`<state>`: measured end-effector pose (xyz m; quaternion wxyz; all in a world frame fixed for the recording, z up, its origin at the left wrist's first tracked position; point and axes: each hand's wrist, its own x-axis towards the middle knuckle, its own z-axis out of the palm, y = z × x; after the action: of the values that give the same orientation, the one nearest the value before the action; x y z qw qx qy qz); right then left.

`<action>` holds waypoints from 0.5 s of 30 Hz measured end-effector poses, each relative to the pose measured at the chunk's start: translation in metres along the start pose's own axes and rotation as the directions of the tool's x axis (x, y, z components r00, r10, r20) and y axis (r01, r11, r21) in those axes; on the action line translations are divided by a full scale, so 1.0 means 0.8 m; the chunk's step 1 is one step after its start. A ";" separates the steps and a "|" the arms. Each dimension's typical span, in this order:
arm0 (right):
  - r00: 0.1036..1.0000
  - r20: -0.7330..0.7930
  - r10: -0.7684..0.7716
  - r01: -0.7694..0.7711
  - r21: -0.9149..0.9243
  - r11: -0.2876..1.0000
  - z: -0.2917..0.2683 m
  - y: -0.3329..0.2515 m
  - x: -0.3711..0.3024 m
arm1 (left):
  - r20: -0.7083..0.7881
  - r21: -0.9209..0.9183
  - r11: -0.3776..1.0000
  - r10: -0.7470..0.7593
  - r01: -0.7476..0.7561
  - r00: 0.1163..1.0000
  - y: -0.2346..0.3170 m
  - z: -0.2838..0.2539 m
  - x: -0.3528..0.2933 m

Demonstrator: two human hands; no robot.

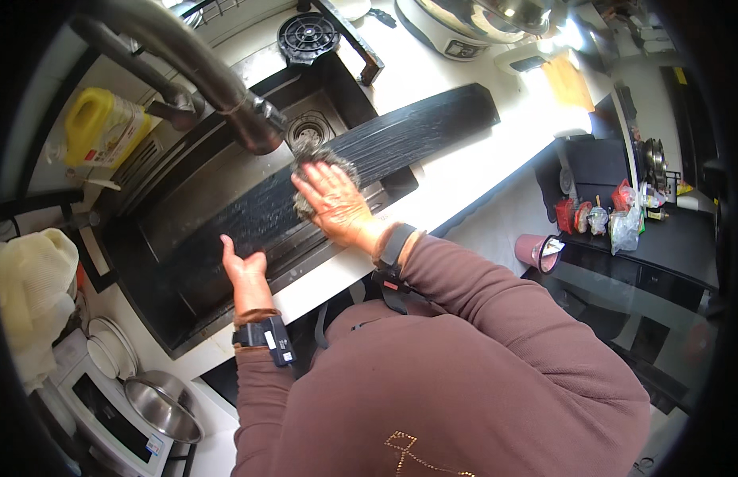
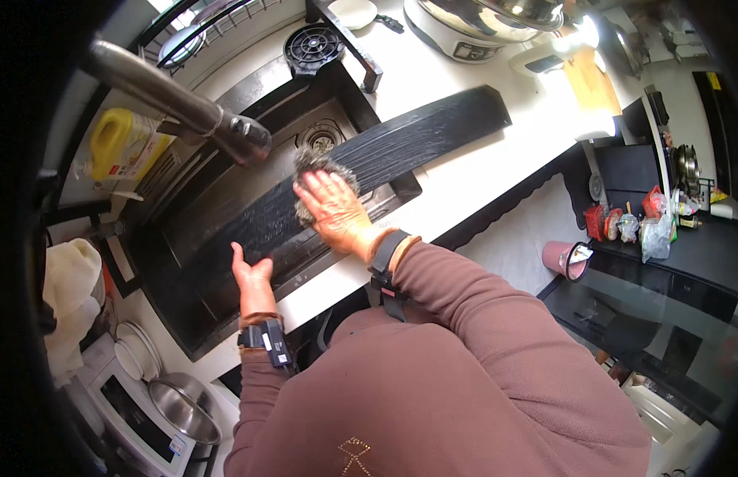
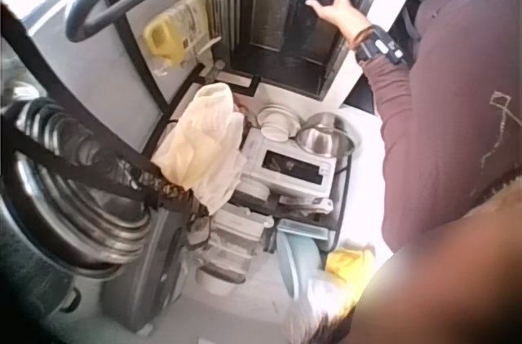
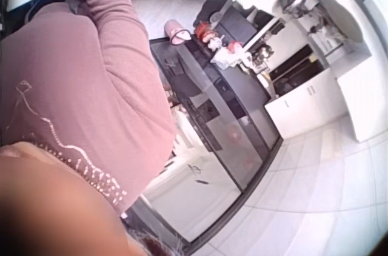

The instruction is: The person scrubs a long black cutting board with a steel wool pad under running water in a kitchen sink, repeatedly rinsing and scrubbing both sides. They then rinse their hands and dry them with a paper towel.

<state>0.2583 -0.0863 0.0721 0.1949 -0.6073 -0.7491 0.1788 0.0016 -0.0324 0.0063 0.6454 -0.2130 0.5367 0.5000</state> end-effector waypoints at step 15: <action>0.988 -0.150 0.031 -0.050 -0.123 0.991 -0.013 0.060 -0.028 | -0.136 0.123 0.984 0.146 -0.129 0.980 0.106 -0.046 0.088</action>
<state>0.3083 -0.0983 0.0553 0.2075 -0.6453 -0.7298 0.0895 -0.0955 0.0017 -0.0471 0.5798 -0.1738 0.6230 0.4954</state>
